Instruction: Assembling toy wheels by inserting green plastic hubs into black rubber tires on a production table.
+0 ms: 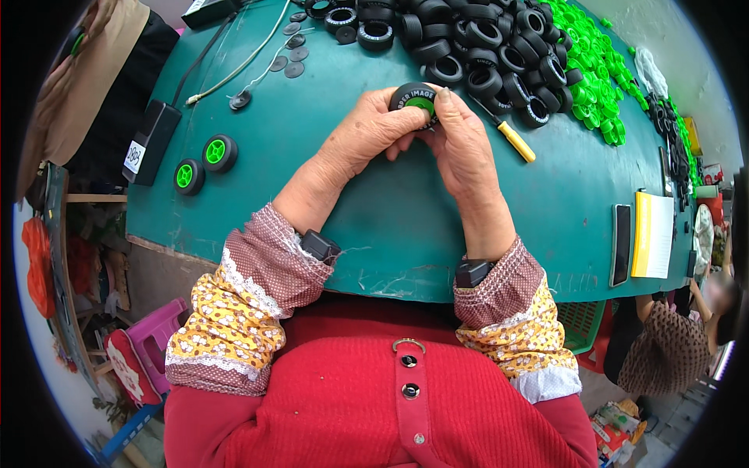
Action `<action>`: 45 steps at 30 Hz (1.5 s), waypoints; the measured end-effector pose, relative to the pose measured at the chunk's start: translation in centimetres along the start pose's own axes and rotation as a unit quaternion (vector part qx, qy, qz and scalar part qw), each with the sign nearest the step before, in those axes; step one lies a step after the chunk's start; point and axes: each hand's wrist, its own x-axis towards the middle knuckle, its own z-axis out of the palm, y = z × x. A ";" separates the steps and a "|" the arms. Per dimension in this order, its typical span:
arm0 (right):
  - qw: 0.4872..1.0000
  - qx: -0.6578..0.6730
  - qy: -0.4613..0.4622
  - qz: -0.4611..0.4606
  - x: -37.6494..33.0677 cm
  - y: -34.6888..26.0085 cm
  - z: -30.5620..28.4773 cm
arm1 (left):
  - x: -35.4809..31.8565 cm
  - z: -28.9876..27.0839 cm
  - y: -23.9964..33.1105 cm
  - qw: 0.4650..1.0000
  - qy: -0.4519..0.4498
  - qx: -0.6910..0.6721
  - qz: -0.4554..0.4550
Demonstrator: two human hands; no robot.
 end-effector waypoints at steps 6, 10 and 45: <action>0.999 -0.014 0.029 0.003 0.1 0.4 0.0 | -0.3 0.7 0.5 0.999 0.016 0.049 0.012; 0.999 0.000 0.047 0.008 -0.1 0.4 0.0 | -0.3 0.8 0.5 0.997 -0.013 0.074 -0.001; 0.999 0.041 0.015 0.011 -0.1 0.5 0.0 | 0.0 0.2 0.0 0.995 -0.021 0.097 0.027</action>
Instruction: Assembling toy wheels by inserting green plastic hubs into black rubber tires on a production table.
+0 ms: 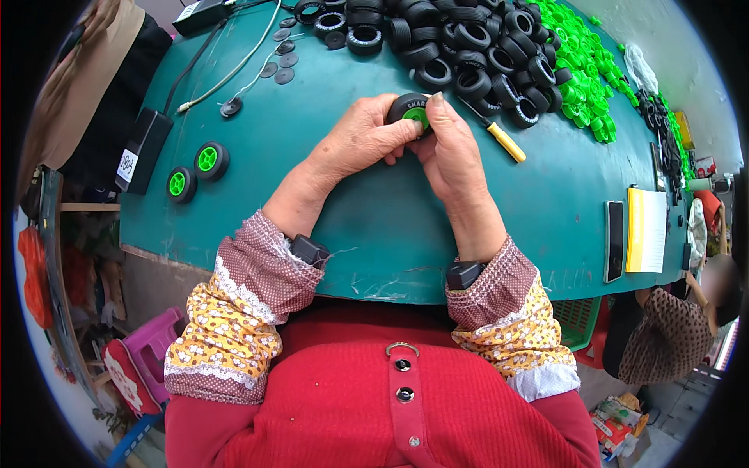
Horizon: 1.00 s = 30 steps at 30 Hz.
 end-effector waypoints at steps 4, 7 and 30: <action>1.000 0.000 0.017 0.007 0.0 -0.1 -0.3 | -0.2 0.1 0.5 1.000 -0.013 -0.011 -0.005; 1.000 0.015 0.017 0.017 0.2 -0.3 -0.2 | -0.1 -0.1 0.2 1.000 -0.020 -0.014 -0.006; 0.847 -0.482 -0.044 -0.221 -0.5 0.2 1.0 | -0.3 -0.9 -0.1 0.900 0.050 -0.429 -0.054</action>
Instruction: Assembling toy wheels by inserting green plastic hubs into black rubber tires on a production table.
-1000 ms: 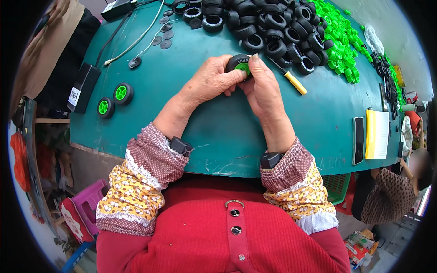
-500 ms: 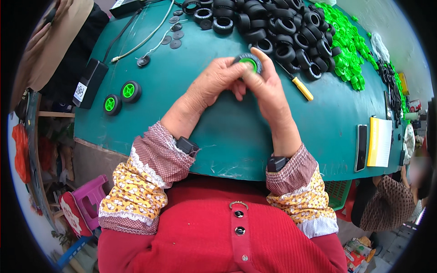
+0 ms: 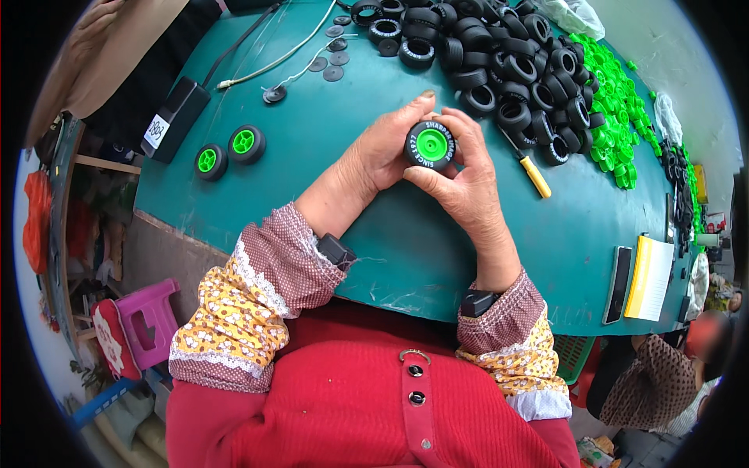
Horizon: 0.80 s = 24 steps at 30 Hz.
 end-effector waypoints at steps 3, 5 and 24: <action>0.998 -0.053 0.016 -0.007 0.1 0.0 -0.3 | 0.3 0.2 -0.1 0.999 -0.039 -0.020 -0.012; 0.998 -0.062 0.024 -0.012 0.1 0.1 -0.3 | 0.4 0.5 -0.3 0.999 0.010 -0.036 -0.002; 0.993 -0.095 0.038 -0.054 0.1 0.1 0.4 | 0.4 0.8 -0.2 0.998 0.027 0.045 0.029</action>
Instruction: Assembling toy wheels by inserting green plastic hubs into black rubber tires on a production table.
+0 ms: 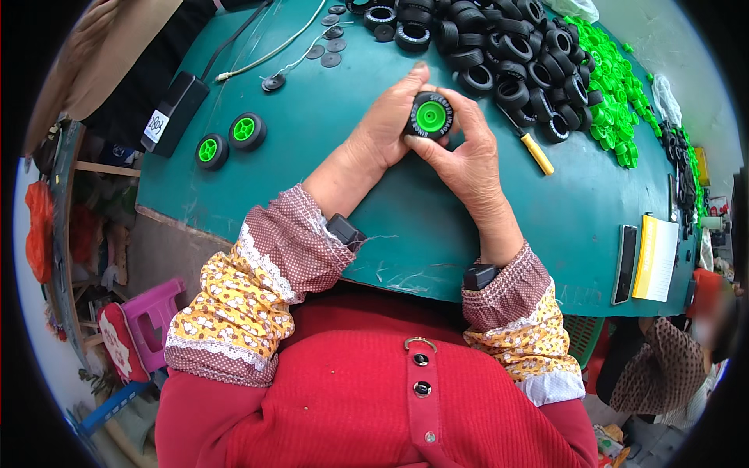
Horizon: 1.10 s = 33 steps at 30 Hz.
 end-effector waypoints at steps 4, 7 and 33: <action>0.998 0.011 0.027 0.052 -0.1 -0.3 -0.1 | -0.1 -0.1 -0.5 0.999 -0.003 -0.043 -0.003; 1.000 0.003 0.019 0.018 -0.4 -0.2 0.5 | 0.1 -0.3 -1.1 0.999 0.032 -0.024 0.005; 0.999 -0.013 0.024 0.035 -0.3 0.1 0.1 | -0.1 0.1 -1.1 0.998 0.007 -0.068 -0.016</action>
